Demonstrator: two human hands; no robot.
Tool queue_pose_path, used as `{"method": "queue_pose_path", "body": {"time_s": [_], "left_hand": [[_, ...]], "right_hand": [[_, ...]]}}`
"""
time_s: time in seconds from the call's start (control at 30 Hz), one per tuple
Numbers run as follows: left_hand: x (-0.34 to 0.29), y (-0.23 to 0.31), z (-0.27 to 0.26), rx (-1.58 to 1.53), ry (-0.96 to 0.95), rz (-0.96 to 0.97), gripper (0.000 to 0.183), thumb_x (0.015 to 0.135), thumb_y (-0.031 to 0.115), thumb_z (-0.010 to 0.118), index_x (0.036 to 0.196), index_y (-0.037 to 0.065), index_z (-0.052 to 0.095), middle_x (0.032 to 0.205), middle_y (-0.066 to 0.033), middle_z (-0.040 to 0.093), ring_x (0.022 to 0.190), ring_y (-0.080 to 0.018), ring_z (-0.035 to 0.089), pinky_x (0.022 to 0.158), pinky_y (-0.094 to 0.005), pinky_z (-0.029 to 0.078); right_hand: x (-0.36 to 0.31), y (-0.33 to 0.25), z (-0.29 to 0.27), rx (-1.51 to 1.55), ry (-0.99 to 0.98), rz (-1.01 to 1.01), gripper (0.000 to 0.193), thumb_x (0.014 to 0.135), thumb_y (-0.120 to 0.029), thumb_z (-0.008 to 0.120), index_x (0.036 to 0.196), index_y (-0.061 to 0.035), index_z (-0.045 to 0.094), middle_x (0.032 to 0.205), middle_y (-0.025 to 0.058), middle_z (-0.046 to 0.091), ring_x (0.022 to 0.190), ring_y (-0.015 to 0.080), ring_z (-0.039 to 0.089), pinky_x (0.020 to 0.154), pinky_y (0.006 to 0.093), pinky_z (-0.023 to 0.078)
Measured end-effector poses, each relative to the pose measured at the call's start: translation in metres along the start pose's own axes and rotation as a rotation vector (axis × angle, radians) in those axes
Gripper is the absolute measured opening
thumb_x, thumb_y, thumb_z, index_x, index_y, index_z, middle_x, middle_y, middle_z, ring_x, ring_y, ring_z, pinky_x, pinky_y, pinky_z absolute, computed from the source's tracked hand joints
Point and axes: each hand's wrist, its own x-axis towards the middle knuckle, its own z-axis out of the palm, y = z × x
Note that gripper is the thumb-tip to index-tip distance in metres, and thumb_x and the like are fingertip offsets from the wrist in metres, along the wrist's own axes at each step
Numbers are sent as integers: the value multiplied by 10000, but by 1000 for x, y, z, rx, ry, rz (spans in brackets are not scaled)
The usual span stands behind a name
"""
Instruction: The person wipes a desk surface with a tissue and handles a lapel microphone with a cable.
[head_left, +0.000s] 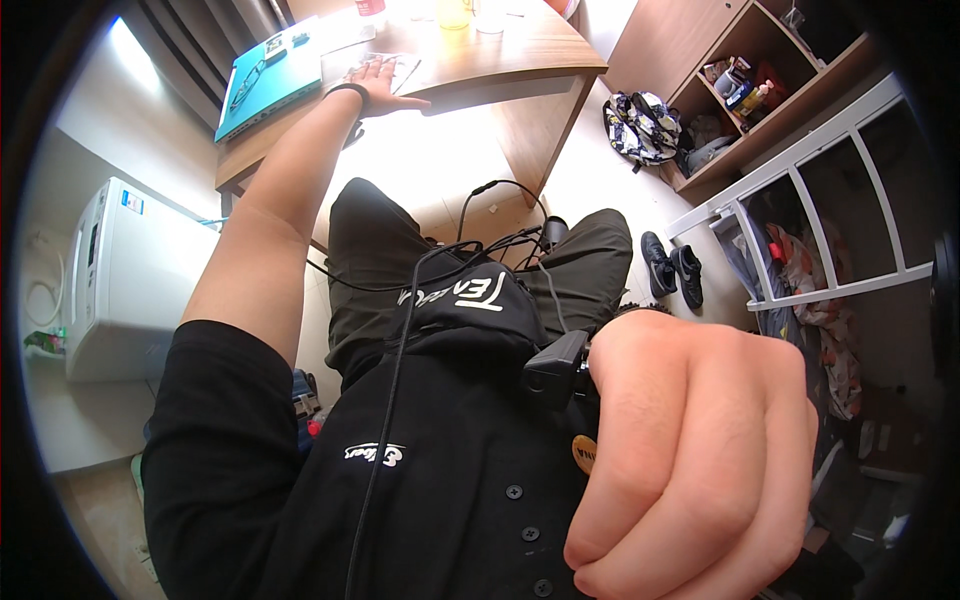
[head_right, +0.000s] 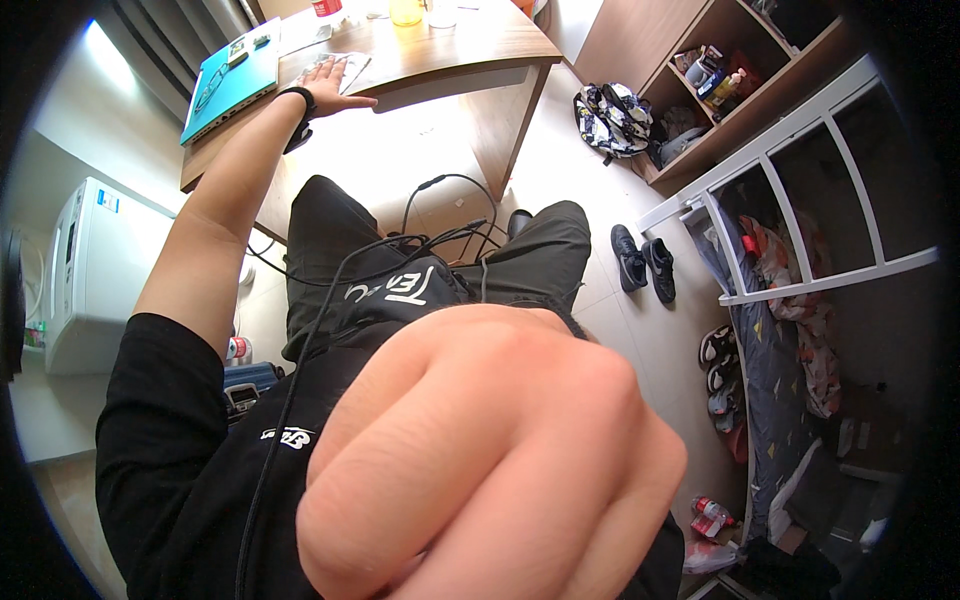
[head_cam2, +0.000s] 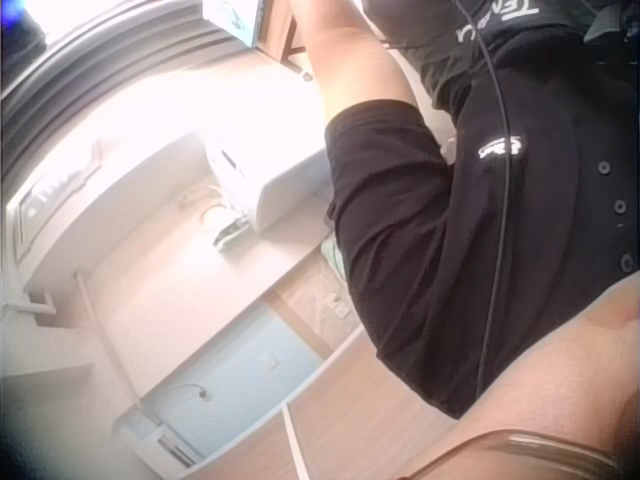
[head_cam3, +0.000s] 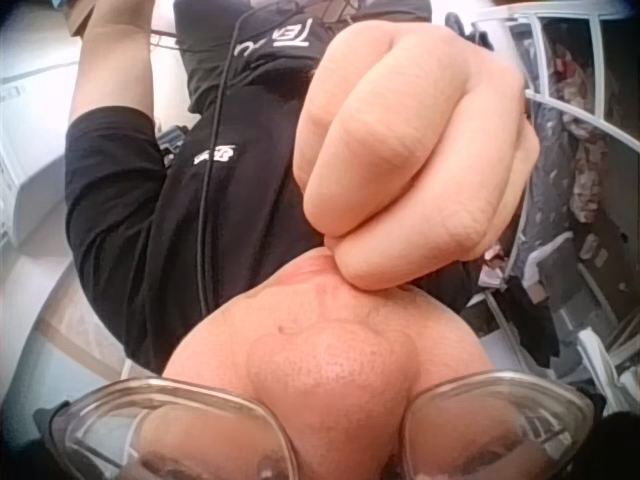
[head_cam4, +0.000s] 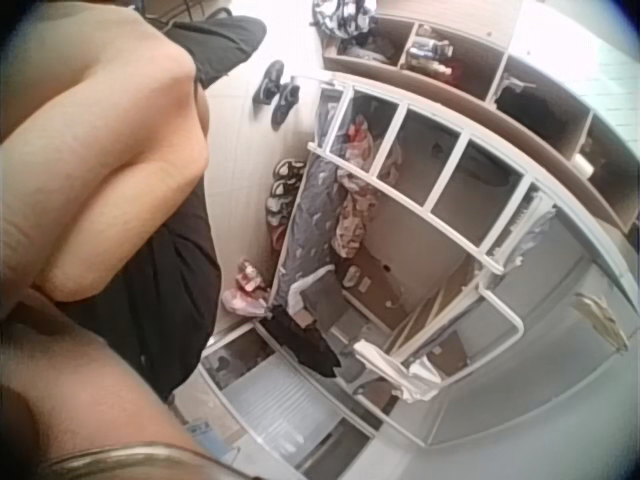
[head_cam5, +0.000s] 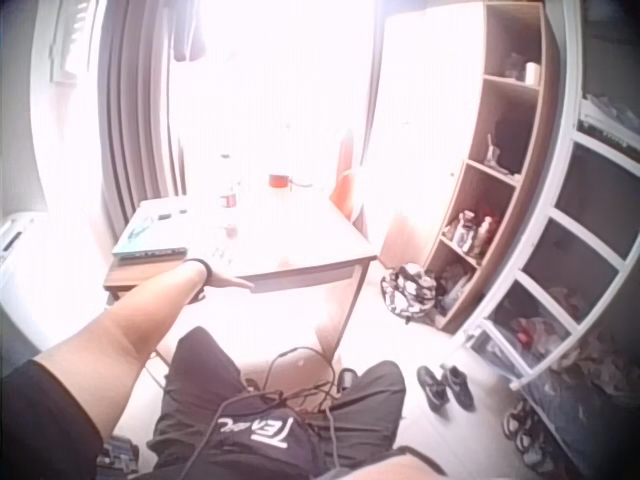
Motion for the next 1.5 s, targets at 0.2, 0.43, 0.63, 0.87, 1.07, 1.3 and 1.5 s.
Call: {"method": "queue_pose_path", "body": {"time_s": [0.2, 0.43, 0.63, 0.87, 1.07, 1.3, 1.5], "left_hand": [[0, 6, -4, -2, -11, 12, 1327, 620, 972, 496, 1607, 192, 73, 1665, -154, 20, 1539, -333, 17, 1225, -546, 93], [-2, 4, -6, 4, -9, 13, 1342, 608, 982, 490, 1607, 190, 71, 1664, -159, 28, 1538, -333, 11, 1228, -536, 95], [-11, 2, -13, 5, -35, 5, 1296, 671, 940, 495, 1605, 145, 77, 1670, -137, 30, 1542, -307, 37, 1242, -467, 74], [-1, 2, -7, 12, -34, 28, 1230, 726, 876, 498, 1603, 126, 70, 1668, -157, 16, 1542, -321, 20, 1236, -493, 55], [-1, 0, -2, 22, -4, 30, 1159, 779, 865, 434, 1603, 130, 80, 1664, -173, 25, 1539, -337, 33, 1233, -506, 56], [1, 0, -5, -12, -26, 25, 1297, 695, 913, 507, 1601, 105, 52, 1667, -162, -2, 1543, -310, -19, 1239, -480, 31], [-3, 6, -15, 13, -55, 25, 1296, 699, 914, 499, 1601, 101, 46, 1667, -160, -7, 1544, -307, -19, 1240, -472, 36]], "right_hand": [[-6, 3, 27, -166, 295, -132, 275, 861, 48, 553, 610, -50, 604, 722, 116, 668, 583, 213, 597, 518, 279, 526], [-1, -17, 19, -85, 272, 193, 184, 857, 91, 579, 696, 52, 659, 759, 192, 666, 646, 252, 634, 631, 308, 583], [-13, 6, -46, -174, 9, 239, 116, 827, 30, 643, 864, -39, 557, 999, 96, 563, 874, 219, 569, 733, 283, 547], [-19, 11, -33, -173, 387, 376, 163, 868, -98, 519, 845, -147, 366, 900, 30, 422, 801, 131, 412, 723, 262, 383], [-22, 13, -35, -134, 426, 311, 179, 834, -25, 496, 814, -160, 380, 867, 13, 412, 767, 131, 398, 708, 258, 374], [-22, 13, -38, -165, 368, 269, 174, 791, -13, 491, 816, -147, 384, 873, 21, 420, 780, 142, 412, 719, 260, 396], [-22, 10, -37, -128, 452, 265, 205, 742, 2, 505, 829, -143, 387, 895, 30, 431, 811, 155, 423, 717, 273, 411]]}}
